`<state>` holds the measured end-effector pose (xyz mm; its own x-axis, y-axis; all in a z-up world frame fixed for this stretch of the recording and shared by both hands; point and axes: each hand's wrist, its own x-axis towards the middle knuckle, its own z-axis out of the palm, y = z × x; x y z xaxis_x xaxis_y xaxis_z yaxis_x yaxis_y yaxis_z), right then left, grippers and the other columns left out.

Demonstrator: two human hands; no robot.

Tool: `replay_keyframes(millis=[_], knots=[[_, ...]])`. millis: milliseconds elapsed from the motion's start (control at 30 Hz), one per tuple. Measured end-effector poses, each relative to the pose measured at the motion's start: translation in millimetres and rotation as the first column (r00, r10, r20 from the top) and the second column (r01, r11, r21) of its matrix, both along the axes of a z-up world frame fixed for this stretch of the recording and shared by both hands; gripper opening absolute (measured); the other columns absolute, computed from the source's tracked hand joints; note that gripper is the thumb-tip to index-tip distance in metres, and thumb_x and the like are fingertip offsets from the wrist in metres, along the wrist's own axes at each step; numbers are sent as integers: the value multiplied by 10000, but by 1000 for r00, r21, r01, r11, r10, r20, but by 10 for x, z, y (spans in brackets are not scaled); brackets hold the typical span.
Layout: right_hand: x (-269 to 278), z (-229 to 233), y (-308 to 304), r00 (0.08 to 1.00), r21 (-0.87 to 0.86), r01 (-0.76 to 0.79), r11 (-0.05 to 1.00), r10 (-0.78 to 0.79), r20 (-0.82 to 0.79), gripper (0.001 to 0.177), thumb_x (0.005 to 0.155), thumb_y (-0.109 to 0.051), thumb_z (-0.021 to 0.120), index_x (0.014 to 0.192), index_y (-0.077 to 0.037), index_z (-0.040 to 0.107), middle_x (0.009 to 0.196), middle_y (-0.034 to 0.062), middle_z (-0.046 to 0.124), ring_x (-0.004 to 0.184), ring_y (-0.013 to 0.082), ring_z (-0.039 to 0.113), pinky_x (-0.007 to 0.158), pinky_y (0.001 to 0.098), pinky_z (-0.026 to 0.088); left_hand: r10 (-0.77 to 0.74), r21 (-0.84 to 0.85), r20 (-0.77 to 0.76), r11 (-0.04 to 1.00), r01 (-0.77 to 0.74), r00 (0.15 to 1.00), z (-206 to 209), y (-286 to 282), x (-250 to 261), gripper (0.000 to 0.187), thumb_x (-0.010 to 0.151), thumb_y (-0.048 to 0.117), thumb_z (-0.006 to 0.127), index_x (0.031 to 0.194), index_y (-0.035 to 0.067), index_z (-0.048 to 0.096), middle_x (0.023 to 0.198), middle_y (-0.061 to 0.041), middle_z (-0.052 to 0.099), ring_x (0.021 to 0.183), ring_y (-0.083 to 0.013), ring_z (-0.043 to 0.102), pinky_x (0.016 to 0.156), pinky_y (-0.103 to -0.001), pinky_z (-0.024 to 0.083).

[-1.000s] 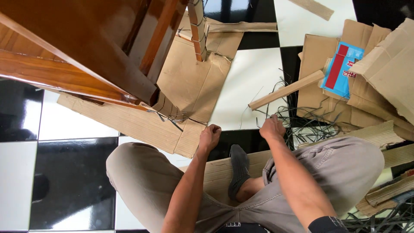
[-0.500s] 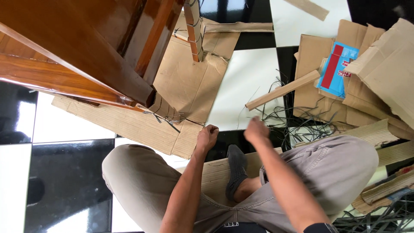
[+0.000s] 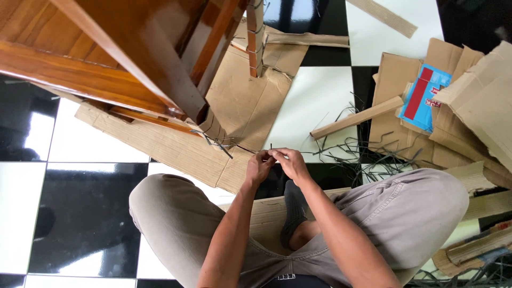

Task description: Wrap the legs of wooden furniture with cardboard and secure them with ties

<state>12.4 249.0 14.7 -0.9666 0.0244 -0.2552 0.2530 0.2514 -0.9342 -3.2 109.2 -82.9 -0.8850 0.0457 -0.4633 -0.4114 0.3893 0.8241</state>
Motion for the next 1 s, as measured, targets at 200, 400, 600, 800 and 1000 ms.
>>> replay_keyframes(millis=[200, 400, 600, 800, 1000], knots=[[-11, -132, -20, 992, 26, -47, 999, 43, 123, 303, 1019, -352, 617, 1275, -233, 728, 1224, 160, 725, 1254, 446, 589, 1045, 583, 488, 129, 69, 15, 989, -130, 992, 331, -83, 32, 292, 931, 436, 631, 901, 201, 802, 752, -38, 765, 846, -218, 740, 838, -398, 545], [71, -435, -34, 979, 233, -158, 960, 120, 166, 310, 1022, -481, 588, 1132, -252, 765, 1052, 148, 778, 1072, 434, 700, 920, 528, 568, 407, 133, 101, 899, -418, 908, 346, -233, -59, 352, 903, 400, 577, 959, 128, 794, 816, -73, 781, 807, -212, 757, 828, -374, 567], [16, -740, 33, 981, 259, -139, 956, 98, 165, 325, 992, -521, 612, 1063, -252, 781, 1020, 128, 783, 1054, 405, 708, 888, 512, 580, 758, 241, 43, 624, -743, 651, 209, -519, -72, 296, 980, 290, 542, 885, 84, 733, 656, -34, 648, 566, -128, 606, 537, -231, 472], [20, -975, 69, 986, 442, -151, 884, 99, 138, 348, 960, -496, 627, 1165, -252, 765, 1157, 97, 742, 1107, 419, 682, 938, 556, 567, 699, 0, 25, 715, -699, 715, -59, -663, -16, 295, 940, 394, 588, 826, 188, 766, 631, 1, 655, 627, -146, 636, 624, -296, 498], [29, -616, -296, 952, 389, -216, 896, 281, -120, 364, 985, -282, 594, 1319, -158, 670, 1207, 194, 723, 1167, 467, 643, 1009, 594, 513, 429, -46, 108, 903, -427, 897, 123, -549, 111, 254, 890, 411, 650, 944, 233, 822, 710, -4, 740, 757, -175, 709, 764, -334, 556]])
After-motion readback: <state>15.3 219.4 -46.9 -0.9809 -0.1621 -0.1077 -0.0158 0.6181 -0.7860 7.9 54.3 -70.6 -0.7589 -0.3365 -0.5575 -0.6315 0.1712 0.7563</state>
